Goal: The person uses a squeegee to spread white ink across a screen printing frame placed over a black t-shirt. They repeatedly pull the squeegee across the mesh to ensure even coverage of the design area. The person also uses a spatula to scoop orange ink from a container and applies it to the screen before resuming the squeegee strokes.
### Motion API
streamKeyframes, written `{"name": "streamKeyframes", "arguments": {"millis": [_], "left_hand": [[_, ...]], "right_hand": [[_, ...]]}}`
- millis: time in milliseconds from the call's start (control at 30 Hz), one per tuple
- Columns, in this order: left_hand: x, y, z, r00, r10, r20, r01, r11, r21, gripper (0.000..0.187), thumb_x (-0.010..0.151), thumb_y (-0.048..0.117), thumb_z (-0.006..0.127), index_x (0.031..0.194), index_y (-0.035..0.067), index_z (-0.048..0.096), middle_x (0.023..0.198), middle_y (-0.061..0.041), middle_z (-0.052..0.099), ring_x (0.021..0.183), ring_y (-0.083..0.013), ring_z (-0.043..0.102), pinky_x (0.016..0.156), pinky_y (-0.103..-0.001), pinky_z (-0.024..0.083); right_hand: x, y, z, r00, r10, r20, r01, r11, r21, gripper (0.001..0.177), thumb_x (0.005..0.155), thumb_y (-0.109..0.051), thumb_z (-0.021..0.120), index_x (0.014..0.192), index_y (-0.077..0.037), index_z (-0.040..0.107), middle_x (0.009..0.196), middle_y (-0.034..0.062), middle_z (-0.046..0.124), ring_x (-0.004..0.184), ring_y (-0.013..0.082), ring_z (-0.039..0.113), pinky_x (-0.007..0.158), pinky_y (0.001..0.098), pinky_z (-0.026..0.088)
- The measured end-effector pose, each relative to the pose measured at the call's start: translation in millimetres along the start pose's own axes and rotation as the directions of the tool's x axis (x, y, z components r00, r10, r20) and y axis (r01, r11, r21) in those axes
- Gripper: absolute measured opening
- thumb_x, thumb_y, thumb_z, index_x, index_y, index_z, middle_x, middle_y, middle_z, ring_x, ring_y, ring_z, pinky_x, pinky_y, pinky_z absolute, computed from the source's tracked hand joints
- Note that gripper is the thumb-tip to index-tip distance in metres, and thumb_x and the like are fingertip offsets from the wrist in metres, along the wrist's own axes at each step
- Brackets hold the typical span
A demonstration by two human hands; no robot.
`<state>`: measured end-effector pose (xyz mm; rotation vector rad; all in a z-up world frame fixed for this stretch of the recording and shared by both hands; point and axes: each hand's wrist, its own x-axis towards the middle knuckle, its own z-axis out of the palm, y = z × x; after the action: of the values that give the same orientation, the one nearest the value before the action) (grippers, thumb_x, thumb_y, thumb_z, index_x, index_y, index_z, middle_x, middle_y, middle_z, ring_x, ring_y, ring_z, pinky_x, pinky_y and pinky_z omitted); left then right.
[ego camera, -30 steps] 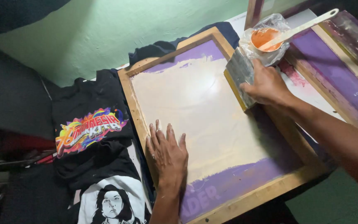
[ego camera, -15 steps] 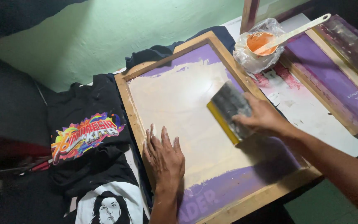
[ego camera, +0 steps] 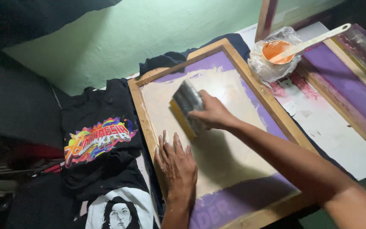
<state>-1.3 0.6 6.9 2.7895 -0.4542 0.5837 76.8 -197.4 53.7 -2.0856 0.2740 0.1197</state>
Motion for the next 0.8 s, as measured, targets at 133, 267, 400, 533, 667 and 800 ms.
{"name": "streamKeyframes", "arguments": {"millis": [133,267,400,533,667,800], "left_hand": [[9,-2,-5,0.999,-0.026,-0.033,0.026,1.0,0.012,0.054,0.093,0.033,0.06,0.141,0.01,0.054,0.155,-0.019,0.046,0.147,-0.0333,0.04,0.117,-0.048,0.032],[-2,-2,-6,0.999,-0.022,0.033,0.023,0.999,-0.027,0.056,0.093,0.037,0.061,0.141,0.01,0.054,0.156,-0.018,0.044,0.147,-0.0334,0.038,0.119,-0.049,0.028],[5,0,-7,0.997,-0.04,0.069,0.043,0.998,-0.04,0.056,0.097,0.04,0.056,0.144,0.011,0.052,0.159,-0.017,0.04,0.15,-0.0327,0.034,0.119,-0.05,0.026],[2,-2,-6,0.998,-0.034,0.055,0.037,0.997,-0.066,0.056,0.097,0.04,0.056,0.144,0.009,0.053,0.158,-0.017,0.041,0.151,-0.0322,0.033,0.12,-0.051,0.025],[1,-1,3,0.998,-0.049,0.031,0.05,0.998,-0.029,0.056,0.094,0.041,0.059,0.141,0.01,0.056,0.158,-0.018,0.042,0.15,-0.0326,0.034,0.118,-0.052,0.026],[-1,-4,9,0.999,-0.044,0.025,0.045,0.998,-0.036,0.059,0.088,0.033,0.062,0.142,0.01,0.054,0.158,-0.02,0.042,0.151,-0.0348,0.034,0.12,-0.051,0.026]], "right_hand": [[54,6,27,0.999,-0.05,0.006,0.05,0.995,-0.086,0.049,0.082,-0.037,0.078,0.115,-0.01,0.054,0.105,0.0129,0.068,0.086,0.0267,0.062,0.069,0.0412,0.045],[64,61,-24,0.992,-0.014,-0.124,-0.013,0.977,-0.213,0.062,0.073,-0.046,0.082,0.117,-0.01,0.057,0.112,0.0137,0.07,0.092,0.0283,0.065,0.073,0.0414,0.047],[19,49,-99,0.946,0.15,-0.287,-0.254,0.892,-0.373,0.063,0.083,-0.035,0.081,0.131,-0.008,0.051,0.121,0.0184,0.068,0.099,0.0367,0.068,0.078,0.0488,0.054],[-13,33,-116,0.931,0.132,-0.341,-0.309,0.784,-0.538,0.052,0.089,-0.037,0.072,0.119,-0.002,0.047,0.105,0.027,0.066,0.094,0.0453,0.063,0.072,0.0564,0.048],[18,28,-76,0.974,0.018,-0.224,-0.073,0.969,-0.236,0.055,0.082,-0.033,0.082,0.124,-0.012,0.052,0.114,0.0134,0.071,0.091,0.0288,0.071,0.069,0.0446,0.06],[70,13,28,0.984,-0.09,-0.156,0.072,0.99,-0.121,0.058,0.077,-0.038,0.083,0.121,-0.013,0.055,0.116,0.0125,0.071,0.098,0.0277,0.066,0.078,0.0399,0.051]]}}
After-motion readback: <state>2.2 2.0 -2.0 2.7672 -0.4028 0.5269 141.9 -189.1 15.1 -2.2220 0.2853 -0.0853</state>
